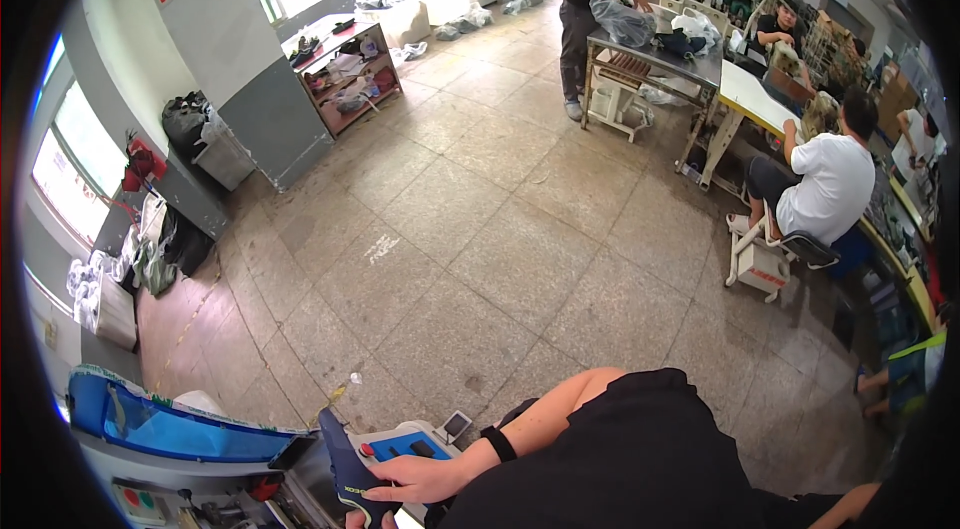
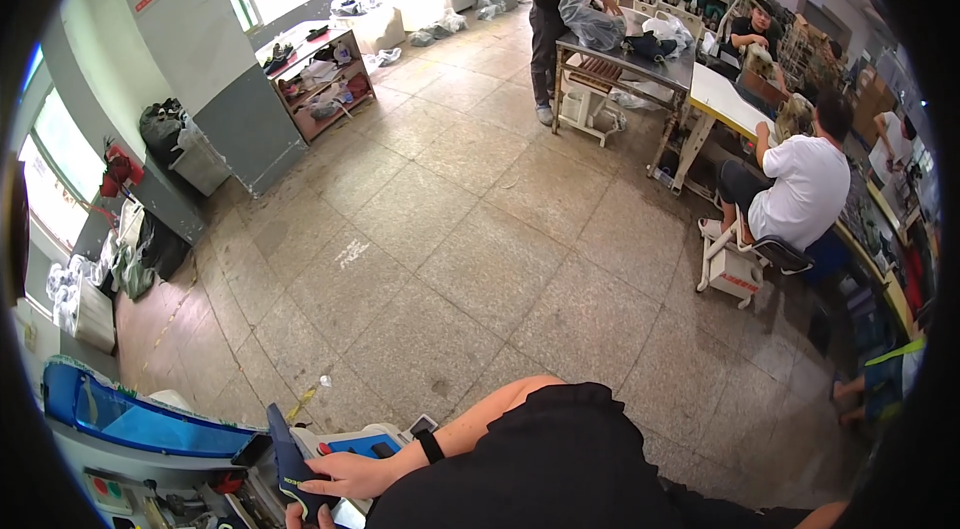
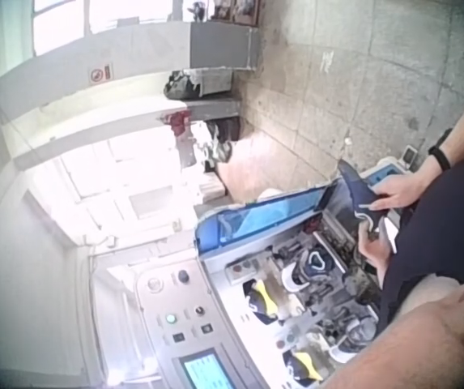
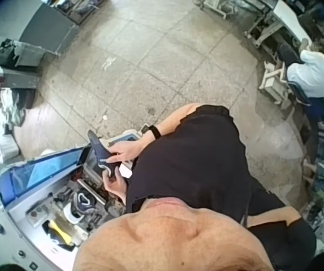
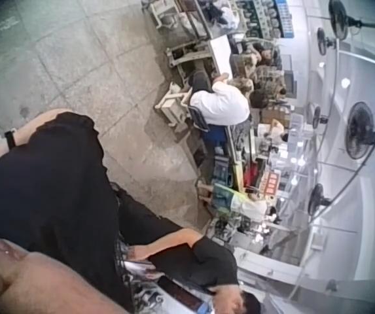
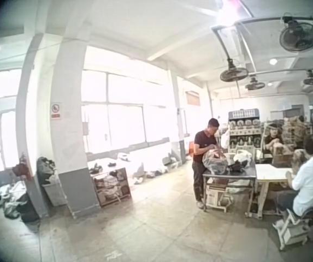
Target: Operating a heat-setting and lasting machine for footwear production.
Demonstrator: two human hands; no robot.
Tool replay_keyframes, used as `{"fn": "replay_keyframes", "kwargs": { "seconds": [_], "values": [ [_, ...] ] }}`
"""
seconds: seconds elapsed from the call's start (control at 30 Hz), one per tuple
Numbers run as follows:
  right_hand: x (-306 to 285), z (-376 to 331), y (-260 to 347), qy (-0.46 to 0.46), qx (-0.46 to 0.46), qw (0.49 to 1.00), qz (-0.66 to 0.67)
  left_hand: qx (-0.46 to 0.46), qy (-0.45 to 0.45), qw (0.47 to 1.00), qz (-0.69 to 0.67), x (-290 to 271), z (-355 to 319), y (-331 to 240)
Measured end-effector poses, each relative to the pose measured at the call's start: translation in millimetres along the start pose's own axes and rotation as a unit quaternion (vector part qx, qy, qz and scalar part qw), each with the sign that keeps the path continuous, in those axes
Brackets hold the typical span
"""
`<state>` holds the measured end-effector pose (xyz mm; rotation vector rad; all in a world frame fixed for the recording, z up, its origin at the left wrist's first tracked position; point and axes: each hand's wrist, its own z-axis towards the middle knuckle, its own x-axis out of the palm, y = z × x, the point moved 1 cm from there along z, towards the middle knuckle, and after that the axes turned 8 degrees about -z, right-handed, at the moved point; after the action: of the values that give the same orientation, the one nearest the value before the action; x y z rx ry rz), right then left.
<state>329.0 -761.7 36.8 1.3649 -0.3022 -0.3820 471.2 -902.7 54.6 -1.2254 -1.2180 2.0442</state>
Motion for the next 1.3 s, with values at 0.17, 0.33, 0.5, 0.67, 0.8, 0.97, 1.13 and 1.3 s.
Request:
{"fn": "replay_keyframes", "kwargs": {
  "seconds": [0.17, 0.33, 0.5, 0.67, 0.8, 0.97, 1.13, 1.3],
  "values": [
    [-0.2, 1.1, -2.0, -0.001, 0.002, 1.0, 0.001, -0.016, -0.005, 1.0, -0.016, 1.1, -0.3, -0.1],
    [4.0, 1.7, -4.0, -0.061, -0.042, 0.997, 0.005, 0.013, -0.006, 1.0, -0.022, 1.4, 2.8, 2.4],
    [0.2, 2.8, -3.8, -0.039, -0.031, 0.999, 0.003, 0.03, 0.015, 0.999, -0.042, 2.1, 6.8, -7.3],
    [-0.3, 2.7, 0.9, -0.045, -0.043, 0.998, -0.016, 0.067, 0.043, 0.994, -0.076, 2.7, 9.8, -17.2],
    [1.6, 2.7, 4.6, -0.056, -0.042, 0.997, -0.024, 0.067, 0.039, 0.995, -0.067, 1.1, 7.8, -16.9],
    [6.2, 4.1, 3.7, -0.069, -0.063, 0.996, 0.004, 0.078, -0.007, 0.994, -0.077, 2.2, 2.8, -15.1],
    [6.6, 6.1, -3.1, -0.043, -0.043, 0.998, -0.009, 0.061, 0.037, 0.996, -0.055, -1.3, 4.9, -20.0],
    [4.5, 4.3, 2.1, -0.057, -0.056, 0.997, -0.005, 0.042, 0.039, 0.997, -0.048, 0.5, 6.6, -27.1]
  ]
}}
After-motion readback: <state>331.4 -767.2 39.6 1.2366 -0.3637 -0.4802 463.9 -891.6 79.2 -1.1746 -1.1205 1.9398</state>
